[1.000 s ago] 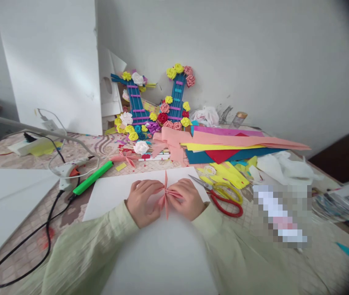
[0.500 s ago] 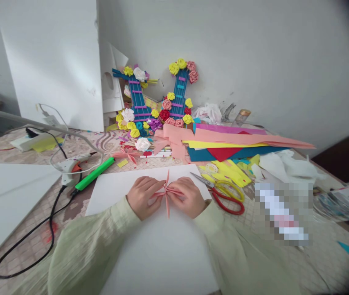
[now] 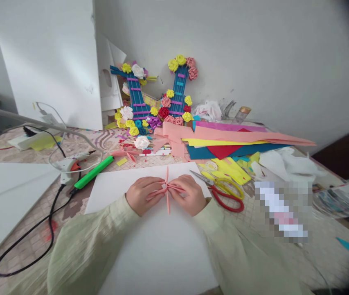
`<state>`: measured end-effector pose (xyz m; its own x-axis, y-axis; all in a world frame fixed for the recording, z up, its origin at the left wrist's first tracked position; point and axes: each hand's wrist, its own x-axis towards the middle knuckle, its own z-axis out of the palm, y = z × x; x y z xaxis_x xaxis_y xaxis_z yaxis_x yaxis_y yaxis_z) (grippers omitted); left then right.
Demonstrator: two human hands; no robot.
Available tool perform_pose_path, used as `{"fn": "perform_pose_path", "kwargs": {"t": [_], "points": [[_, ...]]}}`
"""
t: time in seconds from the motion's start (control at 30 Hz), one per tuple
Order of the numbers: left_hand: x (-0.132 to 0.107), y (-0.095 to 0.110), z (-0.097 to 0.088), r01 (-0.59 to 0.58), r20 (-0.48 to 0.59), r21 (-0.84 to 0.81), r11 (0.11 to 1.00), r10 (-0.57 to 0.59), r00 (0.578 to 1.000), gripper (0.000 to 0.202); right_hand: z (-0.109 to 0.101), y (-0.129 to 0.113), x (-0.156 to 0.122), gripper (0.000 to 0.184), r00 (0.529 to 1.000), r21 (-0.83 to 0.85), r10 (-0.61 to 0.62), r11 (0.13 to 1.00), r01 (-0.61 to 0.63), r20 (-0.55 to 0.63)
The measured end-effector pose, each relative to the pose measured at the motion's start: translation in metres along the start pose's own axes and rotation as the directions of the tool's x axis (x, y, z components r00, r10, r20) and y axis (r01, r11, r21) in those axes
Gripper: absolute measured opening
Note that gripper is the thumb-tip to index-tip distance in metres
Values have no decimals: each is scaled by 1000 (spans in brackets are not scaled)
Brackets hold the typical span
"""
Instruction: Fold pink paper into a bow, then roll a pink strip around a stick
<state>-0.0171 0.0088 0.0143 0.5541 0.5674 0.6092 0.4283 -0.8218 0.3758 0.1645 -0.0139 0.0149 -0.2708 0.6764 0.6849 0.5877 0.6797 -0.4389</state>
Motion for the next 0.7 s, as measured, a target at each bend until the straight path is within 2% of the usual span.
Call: {"fn": "perform_pose_path", "kwargs": {"t": [0.27, 0.47, 0.6, 0.7], "points": [[-1, -5, 0, -47, 62, 43, 998, 44, 997, 17, 1, 1, -1, 6, 1000, -14, -9, 1000, 10, 8], [-2, -8, -1, -64, 83, 11, 998, 63, 995, 19, 0, 3, -1, 7, 1000, 1, -13, 1000, 13, 5], [-1, -6, -5, -89, 29, -38, 995, 90, 996, 17, -2, 2, 0, 8, 1000, 25, -6, 1000, 6, -7], [-1, -3, -7, 3, -20, -62, 998, -4, 1000, 14, -3, 1, 1, 7, 1000, 44, -4, 999, 4, -12]]}}
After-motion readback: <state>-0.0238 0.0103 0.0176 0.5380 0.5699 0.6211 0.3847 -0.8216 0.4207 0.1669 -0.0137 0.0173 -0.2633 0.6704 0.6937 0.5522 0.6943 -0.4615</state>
